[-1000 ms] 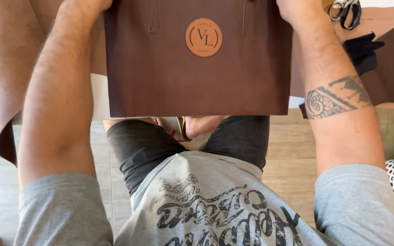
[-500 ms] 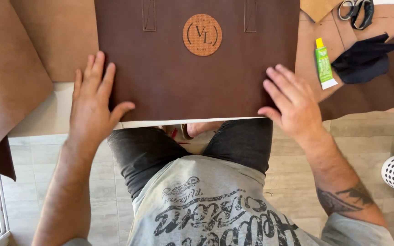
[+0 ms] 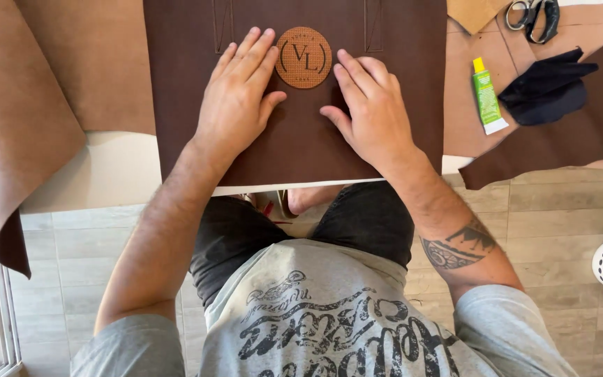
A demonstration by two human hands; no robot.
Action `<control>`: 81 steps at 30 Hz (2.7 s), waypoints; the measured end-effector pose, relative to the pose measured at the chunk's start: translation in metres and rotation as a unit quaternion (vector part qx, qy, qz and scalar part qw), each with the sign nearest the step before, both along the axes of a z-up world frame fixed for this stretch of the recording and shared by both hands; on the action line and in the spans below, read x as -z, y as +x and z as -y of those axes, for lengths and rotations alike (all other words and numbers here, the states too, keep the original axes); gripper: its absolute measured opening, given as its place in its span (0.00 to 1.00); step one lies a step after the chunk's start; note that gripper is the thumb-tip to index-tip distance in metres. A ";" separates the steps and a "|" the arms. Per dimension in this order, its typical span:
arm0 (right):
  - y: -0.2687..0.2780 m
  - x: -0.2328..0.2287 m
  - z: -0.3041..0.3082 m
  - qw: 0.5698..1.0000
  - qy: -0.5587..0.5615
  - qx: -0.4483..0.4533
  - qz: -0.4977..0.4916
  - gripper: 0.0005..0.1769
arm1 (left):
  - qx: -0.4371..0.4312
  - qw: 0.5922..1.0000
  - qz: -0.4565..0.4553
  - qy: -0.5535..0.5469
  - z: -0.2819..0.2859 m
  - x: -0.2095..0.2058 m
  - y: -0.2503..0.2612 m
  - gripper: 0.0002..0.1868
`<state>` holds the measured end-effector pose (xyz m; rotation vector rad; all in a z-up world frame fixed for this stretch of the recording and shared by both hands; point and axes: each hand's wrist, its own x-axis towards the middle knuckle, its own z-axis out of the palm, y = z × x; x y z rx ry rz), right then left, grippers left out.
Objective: Applying glue to a leather logo and attaching it to a leather bag
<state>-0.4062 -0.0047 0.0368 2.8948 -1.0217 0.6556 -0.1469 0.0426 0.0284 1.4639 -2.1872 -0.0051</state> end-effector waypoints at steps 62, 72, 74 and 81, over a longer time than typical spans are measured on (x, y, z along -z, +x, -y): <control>-0.008 -0.003 0.003 0.918 0.091 0.074 0.378 0.24 | -0.027 0.984 0.145 0.104 0.036 0.018 -0.077 0.52; -0.004 -0.003 0.013 0.913 0.088 0.053 0.395 0.21 | -0.044 0.986 0.139 0.082 0.011 0.010 -0.095 0.59; -0.004 -0.004 0.008 0.914 0.095 0.067 0.389 0.21 | -0.026 0.983 0.166 0.072 -0.016 0.011 -0.104 0.63; -0.003 -0.001 0.010 0.932 0.109 0.065 0.339 0.13 | -0.055 0.975 0.157 0.144 0.025 0.010 -0.049 0.62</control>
